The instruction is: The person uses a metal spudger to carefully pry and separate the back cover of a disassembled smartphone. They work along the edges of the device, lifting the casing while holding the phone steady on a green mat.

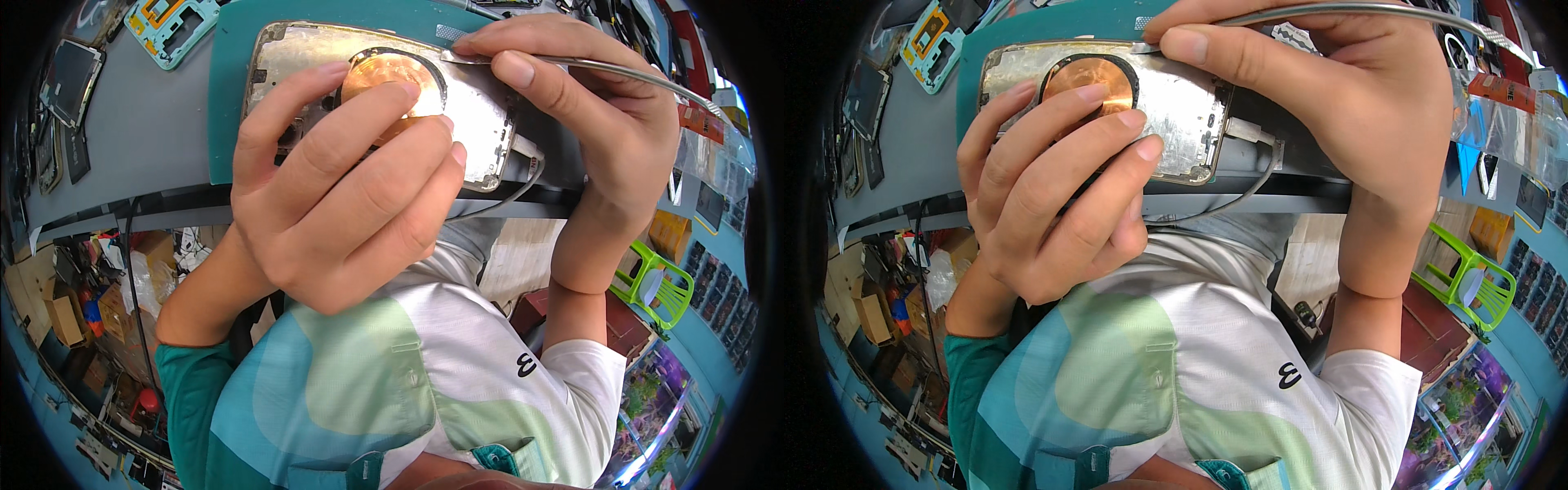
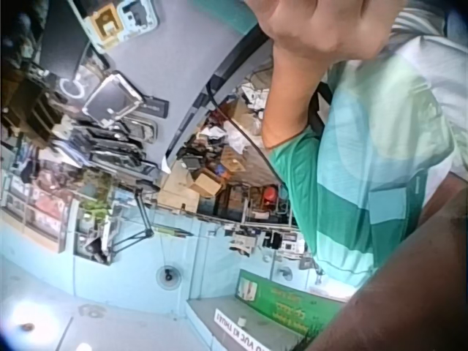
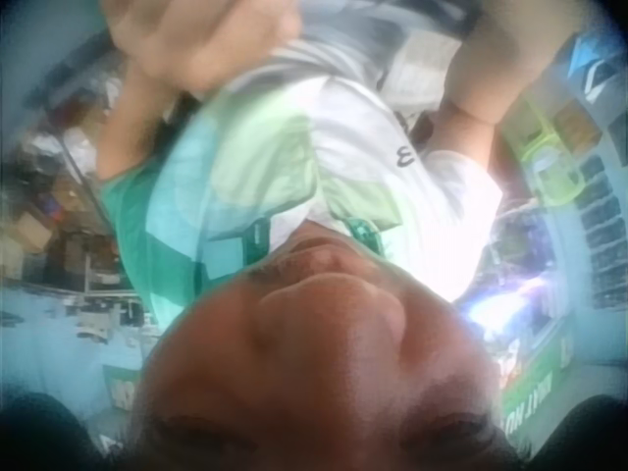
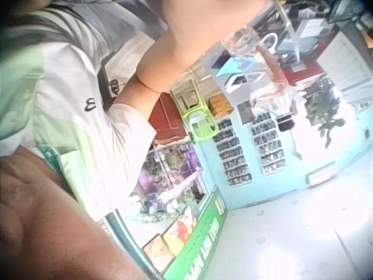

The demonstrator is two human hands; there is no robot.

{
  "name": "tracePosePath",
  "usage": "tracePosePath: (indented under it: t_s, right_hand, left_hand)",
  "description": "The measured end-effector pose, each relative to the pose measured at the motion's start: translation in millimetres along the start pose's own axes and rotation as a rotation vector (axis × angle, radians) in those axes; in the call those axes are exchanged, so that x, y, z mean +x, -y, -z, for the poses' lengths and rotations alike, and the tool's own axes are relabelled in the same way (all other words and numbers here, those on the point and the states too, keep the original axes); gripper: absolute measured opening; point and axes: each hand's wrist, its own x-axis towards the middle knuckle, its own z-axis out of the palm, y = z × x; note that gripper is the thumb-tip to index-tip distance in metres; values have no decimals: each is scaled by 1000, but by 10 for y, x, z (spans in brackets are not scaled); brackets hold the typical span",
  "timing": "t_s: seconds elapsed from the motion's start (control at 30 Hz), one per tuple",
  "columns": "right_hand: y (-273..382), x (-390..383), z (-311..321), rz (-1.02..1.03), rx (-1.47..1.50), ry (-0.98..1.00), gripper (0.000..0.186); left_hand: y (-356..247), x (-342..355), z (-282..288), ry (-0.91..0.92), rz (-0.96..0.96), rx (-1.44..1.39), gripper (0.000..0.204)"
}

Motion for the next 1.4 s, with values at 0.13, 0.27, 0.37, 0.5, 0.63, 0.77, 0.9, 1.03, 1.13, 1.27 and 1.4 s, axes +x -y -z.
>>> tracePosePath:
  t_s: [0.13, 0.27, 0.37, 0.5, 0.63, 0.77, 0.9, 1.03, 1.13, 1.27, 1.4]
  right_hand:
    - [-30, 19, 107, -28, 26, 25, 16]
    - [4, 28, 28, -38, 41, 4, 16]
    - [-26, 36, 17, -17, 32, 12, 16]
    - [-28, 18, 50, -8, 3, 12, 15]
    - [-3, 15, 37, -58, 51, -3, 16]
    - [-33, 32, 18, -27, 50, 21, 17]
    - [-45, 31, 97, -30, 32, 40, 16]
    - [-33, 34, 4, -37, 66, 9, 16]
    - [-58, 39, -2, -22, 71, 12, 16]
    - [-53, 23, 72, -36, 59, 35, 15]
    - [-50, 32, 32, -42, 90, 28, 16]
  left_hand:
    - [11, -5, -11, -7, -6, -2, 30]
    - [7, -10, -15, -14, -1, -3, 31]
    - [4, -8, -10, -11, 4, -9, 32]
    - [11, -14, -10, -15, -3, -7, 32]
    - [8, -8, -22, -25, 2, -8, 32]
    - [8, -15, -12, -19, 9, -12, 34]
    - [-2, -8, -14, -24, 18, -12, 34]
    - [-8, -15, -12, -20, 26, -19, 33]
    - [-5, -13, -18, -25, 24, -15, 33]
    - [-5, -15, -31, -31, 19, -14, 34]
    - [-14, 1, -13, -19, 26, -24, 34]
